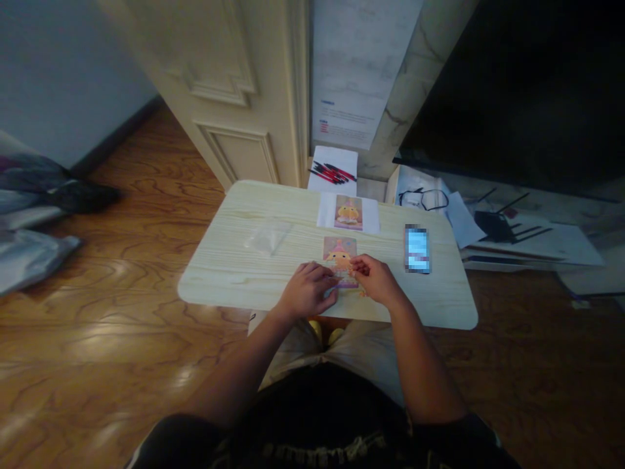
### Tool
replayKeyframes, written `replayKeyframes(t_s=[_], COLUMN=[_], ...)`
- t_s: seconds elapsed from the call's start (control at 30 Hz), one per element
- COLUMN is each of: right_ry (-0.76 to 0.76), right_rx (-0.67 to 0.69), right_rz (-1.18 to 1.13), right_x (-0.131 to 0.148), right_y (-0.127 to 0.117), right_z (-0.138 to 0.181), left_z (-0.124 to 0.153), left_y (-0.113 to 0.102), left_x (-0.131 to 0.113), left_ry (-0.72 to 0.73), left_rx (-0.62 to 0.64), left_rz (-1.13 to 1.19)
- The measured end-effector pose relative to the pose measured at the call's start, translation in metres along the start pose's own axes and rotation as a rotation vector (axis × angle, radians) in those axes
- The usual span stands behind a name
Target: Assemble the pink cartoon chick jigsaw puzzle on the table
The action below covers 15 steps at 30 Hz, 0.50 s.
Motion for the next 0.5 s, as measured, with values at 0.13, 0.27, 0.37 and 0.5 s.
replayKeyframes(t_s=[0.13, 0.27, 0.37, 0.5], right_ry=[0.005, 0.001, 0.009, 0.009], right_rx=[0.0, 0.009, -0.006, -0.032], right_rz=[0.035, 0.058, 0.026, 0.001], right_x=[0.0, -0.003, -0.006, -0.002], right_y=[-0.002, -0.005, -0.004, 0.004], right_z=[-0.001, -0.002, -0.003, -0.007], left_z=[0.001, 0.001, -0.001, -0.004], left_y=[-0.002, -0.004, -0.006, -0.005], left_x=[0.0, 0.006, 0.013, 0.018], left_ry=[-0.025, -0.131, -0.247, -0.34], left_rx=[-0.033, -0.112, -0.183, -0.21], left_rz=[0.004, 0.007, 0.01, -0.033])
Point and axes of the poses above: each hand's wrist, its own z-axis away from the middle knuckle, its own y-axis out of the palm, x = y × z, the point moved 3 cm from there along -z, towards the middle knuckle, and after that the axes turned 15 degrees about -x, right-handed, at the moved point
